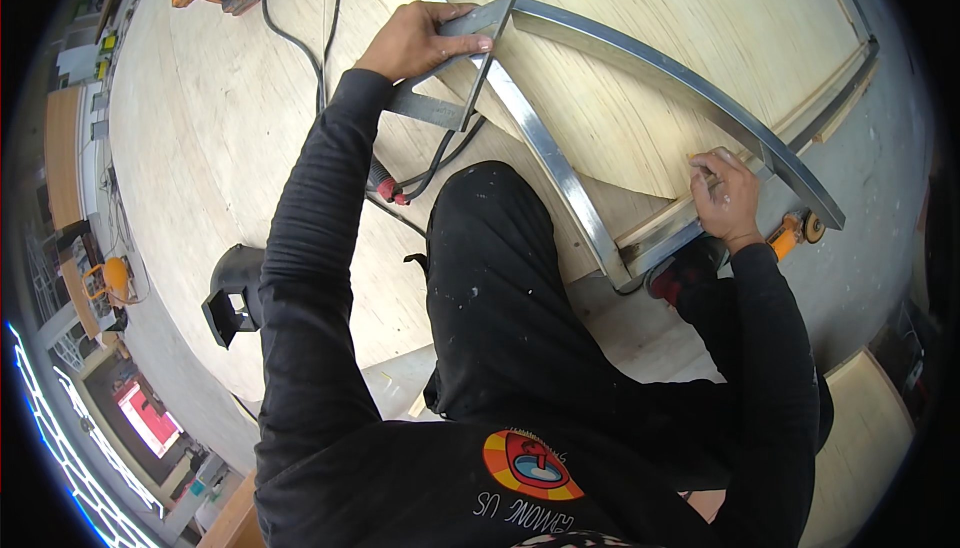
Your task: The user is cutting a curved metal strip with a handheld angle grinder on a wooden workspace.
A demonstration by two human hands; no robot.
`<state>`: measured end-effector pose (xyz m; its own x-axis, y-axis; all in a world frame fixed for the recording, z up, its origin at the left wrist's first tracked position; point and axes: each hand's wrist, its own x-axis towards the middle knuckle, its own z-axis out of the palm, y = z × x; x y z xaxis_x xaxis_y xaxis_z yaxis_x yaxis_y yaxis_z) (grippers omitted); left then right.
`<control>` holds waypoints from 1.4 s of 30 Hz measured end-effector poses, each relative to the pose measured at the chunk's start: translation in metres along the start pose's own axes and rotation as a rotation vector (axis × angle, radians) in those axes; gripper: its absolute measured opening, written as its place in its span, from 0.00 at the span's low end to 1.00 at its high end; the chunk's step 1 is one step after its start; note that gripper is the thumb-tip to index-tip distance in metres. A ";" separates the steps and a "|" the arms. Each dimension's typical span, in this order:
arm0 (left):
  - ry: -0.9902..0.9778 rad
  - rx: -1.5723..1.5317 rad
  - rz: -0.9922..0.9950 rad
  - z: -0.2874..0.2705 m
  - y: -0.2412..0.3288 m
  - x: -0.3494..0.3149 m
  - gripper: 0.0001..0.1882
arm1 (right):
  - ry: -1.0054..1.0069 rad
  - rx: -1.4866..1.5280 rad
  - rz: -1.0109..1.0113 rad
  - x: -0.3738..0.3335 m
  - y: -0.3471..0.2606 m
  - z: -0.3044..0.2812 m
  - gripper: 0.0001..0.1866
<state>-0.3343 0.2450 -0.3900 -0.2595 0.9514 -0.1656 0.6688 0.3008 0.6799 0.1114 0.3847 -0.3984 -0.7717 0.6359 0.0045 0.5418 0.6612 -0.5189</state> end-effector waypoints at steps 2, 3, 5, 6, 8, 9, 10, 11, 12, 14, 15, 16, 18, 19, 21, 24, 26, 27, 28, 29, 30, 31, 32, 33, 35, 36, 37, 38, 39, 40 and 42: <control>0.012 0.024 0.011 0.000 0.001 0.000 0.42 | -0.012 0.000 -0.013 0.001 0.000 0.000 0.07; 0.023 0.049 0.025 0.001 0.001 0.000 0.42 | 0.007 0.000 -0.025 0.001 -0.001 0.000 0.07; 0.030 0.056 0.023 0.002 0.003 0.002 0.42 | 0.015 -0.008 -0.050 0.002 -0.001 -0.001 0.07; 0.029 0.068 0.033 0.002 0.006 0.003 0.42 | 0.022 -0.002 -0.038 0.000 0.000 0.000 0.07; 0.025 0.074 0.001 0.002 0.004 0.003 0.44 | 0.024 -0.004 -0.039 -0.001 0.001 0.002 0.07; 0.033 0.082 0.015 0.002 0.000 0.003 0.45 | 0.018 0.010 -0.026 -0.001 0.000 0.003 0.07; 0.041 0.090 0.029 0.002 -0.003 0.002 0.46 | 0.013 0.024 -0.012 0.000 0.000 0.004 0.06; 0.052 0.082 0.027 0.003 -0.005 0.002 0.46 | 0.010 0.016 -0.022 -0.001 0.000 0.004 0.06; 0.054 0.076 0.028 0.004 -0.006 0.002 0.46 | 0.012 0.020 -0.021 -0.001 -0.001 0.004 0.06; 0.064 0.065 0.029 0.005 -0.006 0.001 0.47 | 0.015 0.018 -0.026 -0.001 -0.001 0.004 0.06; 0.060 0.063 0.016 0.005 -0.005 0.001 0.47 | 0.017 0.024 -0.018 -0.001 -0.001 0.004 0.06; 0.055 0.062 0.004 0.004 -0.003 0.000 0.47 | 0.020 0.032 -0.009 -0.001 -0.001 0.003 0.06; 0.050 0.044 -0.006 0.006 -0.002 0.000 0.47 | 0.013 0.012 -0.025 -0.001 -0.001 0.002 0.07; 0.038 0.034 -0.018 0.006 -0.001 0.000 0.47 | 0.008 0.003 -0.035 -0.001 -0.001 0.002 0.08; 0.043 0.037 -0.027 0.006 0.001 0.000 0.47 | -0.015 -0.008 -0.019 -0.001 -0.002 0.001 0.09; 0.047 0.038 -0.025 0.006 0.001 0.001 0.47 | -0.057 -0.005 0.048 0.004 -0.005 0.004 0.11; 0.051 0.036 -0.016 0.006 0.000 0.001 0.47 | -0.075 0.007 0.094 0.014 -0.013 0.011 0.11; 0.050 0.033 -0.017 0.005 0.000 0.001 0.47 | -0.038 0.197 0.115 0.021 -0.026 0.016 0.11; 0.048 0.030 -0.017 0.005 -0.001 0.001 0.47 | 0.000 0.389 0.134 0.029 -0.040 0.022 0.10; 0.049 0.031 -0.018 0.004 -0.001 0.000 0.47 | 0.010 0.454 0.107 0.039 -0.061 0.028 0.10; 0.049 0.039 -0.024 0.003 0.000 -0.001 0.47 | 0.021 0.517 0.080 0.049 -0.084 0.034 0.10; 0.049 0.045 -0.025 0.003 0.001 -0.001 0.46 | 0.035 0.608 0.103 0.057 -0.104 0.042 0.10; 0.051 0.043 -0.019 0.004 0.002 0.000 0.46 | 0.051 0.697 0.125 0.065 -0.122 0.049 0.10; 0.048 0.041 -0.022 0.003 0.002 0.001 0.46 | 0.068 0.682 0.102 0.074 -0.139 0.054 0.10; 0.046 0.038 -0.022 0.003 0.003 0.000 0.46 | 0.088 0.665 0.080 0.090 -0.161 0.067 0.10; 0.049 0.032 -0.004 0.003 0.004 0.000 0.43 | 0.098 0.638 0.094 0.097 -0.169 0.072 0.11; 0.052 0.026 0.014 0.003 0.005 -0.001 0.40 | 0.107 0.610 0.108 0.104 -0.175 0.075 0.11; 0.056 0.026 0.017 0.003 0.005 -0.001 0.40 | 0.110 0.608 0.103 0.109 -0.180 0.080 0.11; 0.072 0.039 0.017 0.004 0.005 -0.001 0.40 | 0.117 0.554 0.118 0.114 -0.184 0.083 0.12; 0.088 0.051 0.017 0.004 0.005 0.000 0.40 | 0.123 0.499 0.133 0.117 -0.187 0.086 0.13; 0.081 0.050 0.024 0.002 0.003 0.000 0.40 | 0.095 0.481 0.143 0.121 -0.196 0.089 0.14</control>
<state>-0.3307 0.2458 -0.3890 -0.2969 0.9507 -0.0896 0.7093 0.2824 0.6459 -0.1180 0.2971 -0.3719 -0.6549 0.7551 -0.0294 0.4085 0.3210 -0.8545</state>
